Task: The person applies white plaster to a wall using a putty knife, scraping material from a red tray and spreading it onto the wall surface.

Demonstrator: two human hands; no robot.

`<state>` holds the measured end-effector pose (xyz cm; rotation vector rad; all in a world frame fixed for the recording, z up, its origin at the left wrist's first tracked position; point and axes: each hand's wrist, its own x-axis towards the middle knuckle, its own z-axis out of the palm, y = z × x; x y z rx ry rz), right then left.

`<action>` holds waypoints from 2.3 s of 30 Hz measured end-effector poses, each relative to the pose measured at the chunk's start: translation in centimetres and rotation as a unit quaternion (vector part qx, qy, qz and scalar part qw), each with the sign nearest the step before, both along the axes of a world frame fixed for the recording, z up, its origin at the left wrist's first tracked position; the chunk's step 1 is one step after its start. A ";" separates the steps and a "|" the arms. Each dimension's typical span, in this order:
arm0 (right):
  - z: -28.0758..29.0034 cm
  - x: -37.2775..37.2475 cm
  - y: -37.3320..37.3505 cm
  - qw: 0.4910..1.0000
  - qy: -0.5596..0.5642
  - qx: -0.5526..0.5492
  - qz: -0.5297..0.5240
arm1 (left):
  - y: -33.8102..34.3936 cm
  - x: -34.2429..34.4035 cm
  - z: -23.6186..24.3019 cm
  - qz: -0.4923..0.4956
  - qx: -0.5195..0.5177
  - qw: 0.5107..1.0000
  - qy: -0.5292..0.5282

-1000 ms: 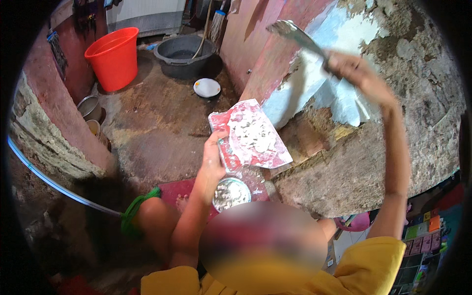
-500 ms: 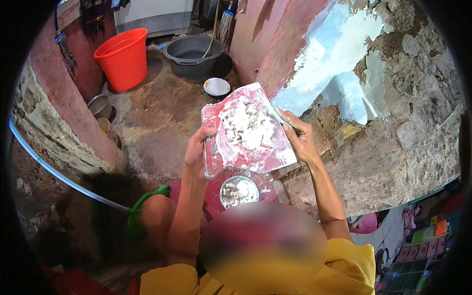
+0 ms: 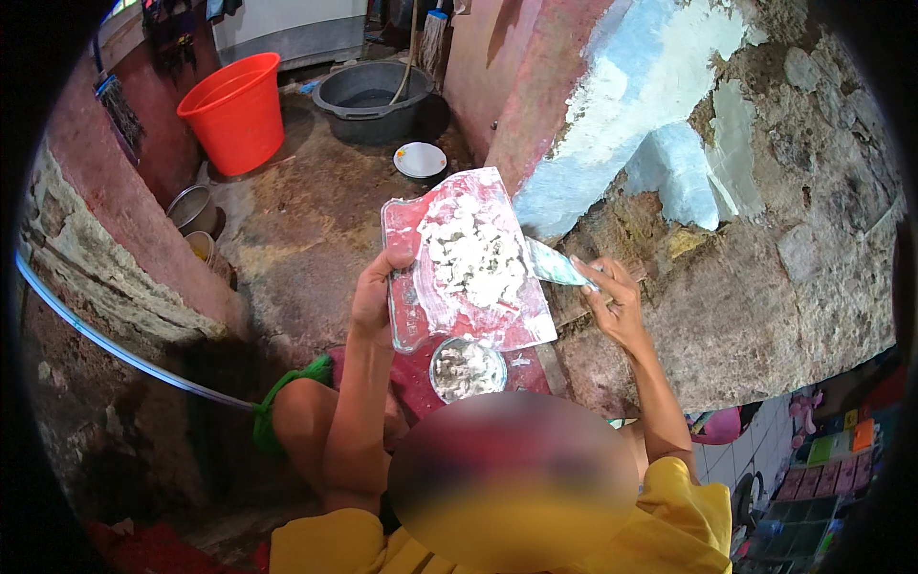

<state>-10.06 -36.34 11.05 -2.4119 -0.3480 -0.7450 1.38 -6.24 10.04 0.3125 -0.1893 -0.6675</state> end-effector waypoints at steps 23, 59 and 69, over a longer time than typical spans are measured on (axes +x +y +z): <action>-4.1 -3.2 3.0 0.996 0.078 0.044 0.005 | 2.5 -0.1 1.1 0.048 0.124 0.991 -0.022; 2.3 -5.1 0.9 0.909 0.248 0.333 -0.028 | -3.5 -1.6 -1.9 -0.062 0.184 0.981 -0.027; 12.4 0.7 -0.3 0.941 -0.091 -0.278 -0.169 | -3.5 -0.2 -1.1 -0.015 0.112 0.993 0.022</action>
